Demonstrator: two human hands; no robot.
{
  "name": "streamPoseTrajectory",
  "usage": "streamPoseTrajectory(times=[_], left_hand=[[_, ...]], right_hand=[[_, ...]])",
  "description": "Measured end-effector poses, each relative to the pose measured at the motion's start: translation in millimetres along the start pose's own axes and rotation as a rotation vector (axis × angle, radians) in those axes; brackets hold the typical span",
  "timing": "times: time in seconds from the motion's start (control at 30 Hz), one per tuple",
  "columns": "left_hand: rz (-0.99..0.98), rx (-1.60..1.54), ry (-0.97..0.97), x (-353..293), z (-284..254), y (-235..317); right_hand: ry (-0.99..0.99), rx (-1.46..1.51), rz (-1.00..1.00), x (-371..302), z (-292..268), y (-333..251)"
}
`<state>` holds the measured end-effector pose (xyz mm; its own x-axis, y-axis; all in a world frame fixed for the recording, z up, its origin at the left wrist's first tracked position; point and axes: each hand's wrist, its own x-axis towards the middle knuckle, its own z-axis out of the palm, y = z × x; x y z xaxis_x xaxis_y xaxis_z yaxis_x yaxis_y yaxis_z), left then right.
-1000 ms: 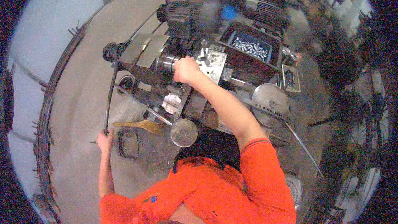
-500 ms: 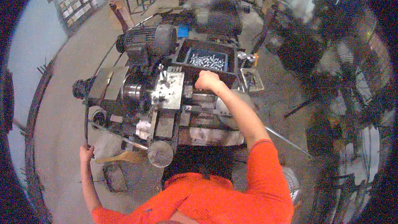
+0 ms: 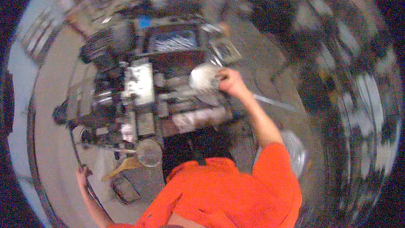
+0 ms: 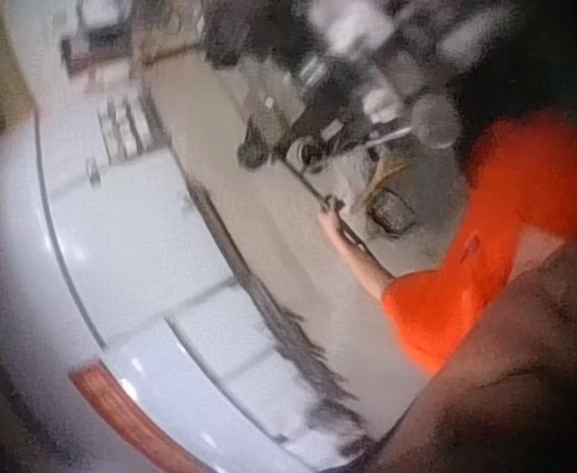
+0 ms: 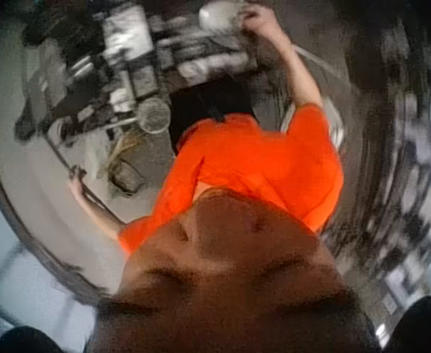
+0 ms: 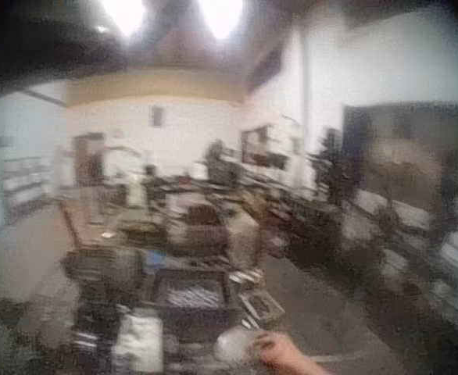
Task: The person operates a metal turning machine, repeatedly inserting small metal pieces into the chuck, engaging the machine, and removing the finished parts. The finished parts are placed into a perforated metal basket nearby.
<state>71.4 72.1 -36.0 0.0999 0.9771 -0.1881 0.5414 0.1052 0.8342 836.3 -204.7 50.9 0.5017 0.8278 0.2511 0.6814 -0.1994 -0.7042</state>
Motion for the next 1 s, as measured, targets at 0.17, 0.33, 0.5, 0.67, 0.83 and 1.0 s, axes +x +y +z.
streamPoseTrajectory(times=[0.17,0.33,0.5,0.67,0.83,1.0], left_hand=[[-0.250,-0.364,0.183,8.0,-17.7,-53.7],[-0.247,-0.275,0.131,14.1,10.7,1.7],[-0.250,-0.293,0.138,-7.2,13.0,-1.5],[-0.240,-0.274,0.111,-10.3,7.2,19.8],[-0.224,-0.269,0.276,-10.2,16.9,28.2],[-0.115,-0.277,0.227,-6.2,12.7,12.5]], right_hand=[[0.218,-0.357,0.423,-128.9,-103.8,61.0],[0.163,-0.533,0.919,-319.3,-120.0,112.8],[0.077,-0.599,0.822,-382.4,-51.5,163.4],[-0.117,-0.756,0.845,-350.3,-19.1,137.1],[-0.448,-0.762,0.967,-320.2,-23.7,106.5],[-0.401,-0.727,0.855,-334.3,-11.8,90.7]])
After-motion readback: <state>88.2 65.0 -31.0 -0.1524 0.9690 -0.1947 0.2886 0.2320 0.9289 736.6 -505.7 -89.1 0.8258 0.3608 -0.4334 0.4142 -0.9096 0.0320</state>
